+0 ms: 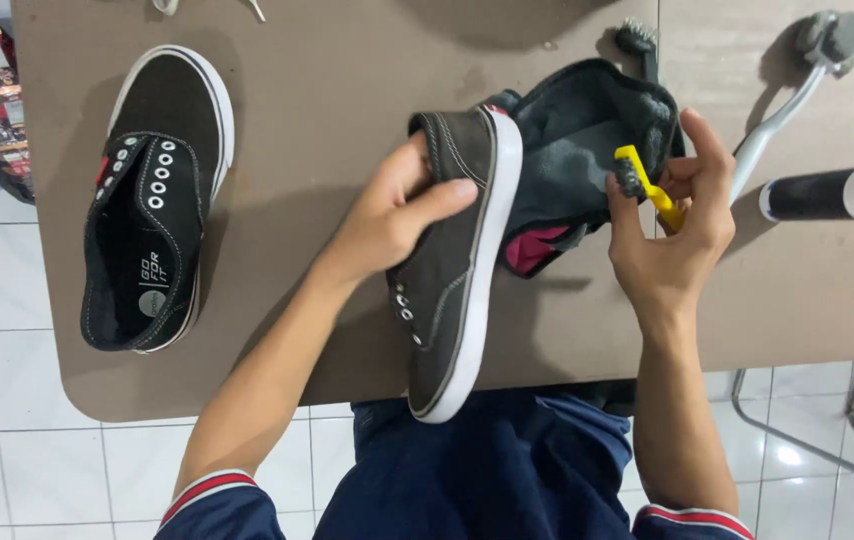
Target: The person cleans a black sneaker by first wiping the white rubber sole with a cloth. They then apply a cleaning solution from a bottle and scrub the sole and the shoe's bottom using a yellow brush. The person repeatedly dips the brush into a bowl of water and scrubs different sections of the shoe's sole and bottom.
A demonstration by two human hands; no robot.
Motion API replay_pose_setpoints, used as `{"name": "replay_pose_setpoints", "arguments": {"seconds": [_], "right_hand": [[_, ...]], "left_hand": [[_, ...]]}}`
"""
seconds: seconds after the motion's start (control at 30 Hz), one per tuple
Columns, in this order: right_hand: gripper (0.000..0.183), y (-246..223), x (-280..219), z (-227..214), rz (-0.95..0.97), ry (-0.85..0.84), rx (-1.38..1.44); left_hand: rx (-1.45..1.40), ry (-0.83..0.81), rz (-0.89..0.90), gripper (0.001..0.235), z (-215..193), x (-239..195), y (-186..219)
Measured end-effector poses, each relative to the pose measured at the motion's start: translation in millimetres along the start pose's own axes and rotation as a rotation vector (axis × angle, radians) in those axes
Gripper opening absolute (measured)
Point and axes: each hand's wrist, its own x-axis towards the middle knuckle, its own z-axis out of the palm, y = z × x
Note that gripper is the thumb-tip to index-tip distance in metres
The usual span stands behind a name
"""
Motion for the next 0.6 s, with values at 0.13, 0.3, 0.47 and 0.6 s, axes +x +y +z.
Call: {"name": "replay_pose_setpoints", "arguments": {"seconds": [0.13,0.3,0.47,0.6], "right_hand": [[0.045,5,-3,2,-0.129,0.004,-0.042],[0.034,7,-2,2,-0.107,-0.014,-0.014],[0.033,7,-4,8,-0.251,0.028,-0.002],[0.045,14,-8,18,-0.327,0.008,0.039]], "left_hand": [[-0.153,0.060,-0.047,0.040,-4,1,5],[-0.254,0.085,-0.064,0.035,-3,1,8],[-0.369,0.142,-0.111,0.036,-5,1,4],[-0.431,0.161,-0.110,0.039,-14,4,-6]]}}
